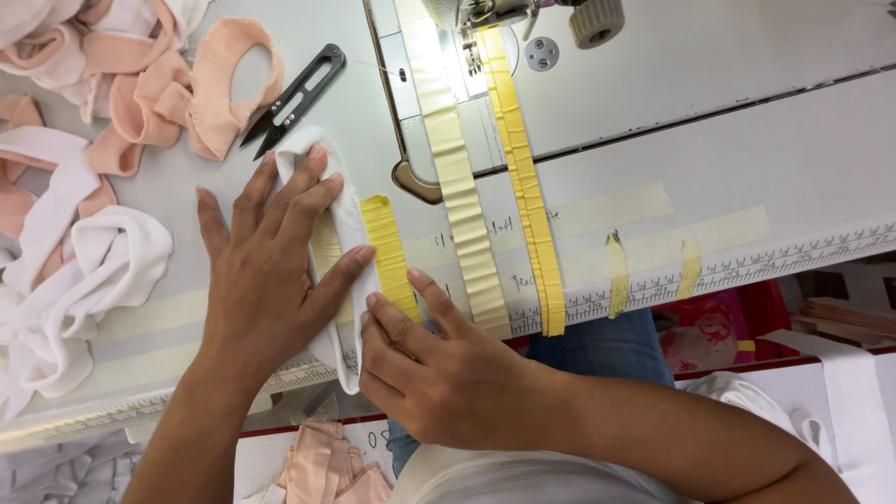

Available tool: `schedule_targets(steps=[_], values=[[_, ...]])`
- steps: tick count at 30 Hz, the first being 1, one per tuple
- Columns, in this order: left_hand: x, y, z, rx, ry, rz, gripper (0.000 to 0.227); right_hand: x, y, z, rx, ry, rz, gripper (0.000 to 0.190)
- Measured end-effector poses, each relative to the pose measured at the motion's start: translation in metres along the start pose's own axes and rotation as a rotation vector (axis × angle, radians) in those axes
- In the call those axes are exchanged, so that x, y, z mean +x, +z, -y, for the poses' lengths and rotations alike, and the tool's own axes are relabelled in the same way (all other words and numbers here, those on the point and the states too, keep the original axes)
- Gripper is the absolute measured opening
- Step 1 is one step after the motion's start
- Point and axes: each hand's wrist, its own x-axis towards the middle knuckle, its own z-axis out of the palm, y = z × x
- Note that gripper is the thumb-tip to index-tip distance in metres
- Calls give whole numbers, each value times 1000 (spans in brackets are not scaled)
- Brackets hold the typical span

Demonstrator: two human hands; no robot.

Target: Preparing and trimming fabric strips to specific lengths using table guides and scissors

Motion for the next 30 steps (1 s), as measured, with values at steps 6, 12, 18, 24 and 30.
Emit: schedule_targets(steps=[6,12,18,24,30], values=[[2,-2,-3,-27,-40,-3,52,-1,1,-1,18,-8,1,19],[1,-1,2,-39,-22,-6,53,-4,4,-1,35,9,-34,18],[-1,0,9,-58,25,-10,53,-13,15,-3,127,10,-72,20],[-2,4,10,-40,49,-60,51,-17,20,-4,146,0,-36,29],[-3,4,10,-43,61,-70,51,-18,20,-4,161,-4,-27,30]])
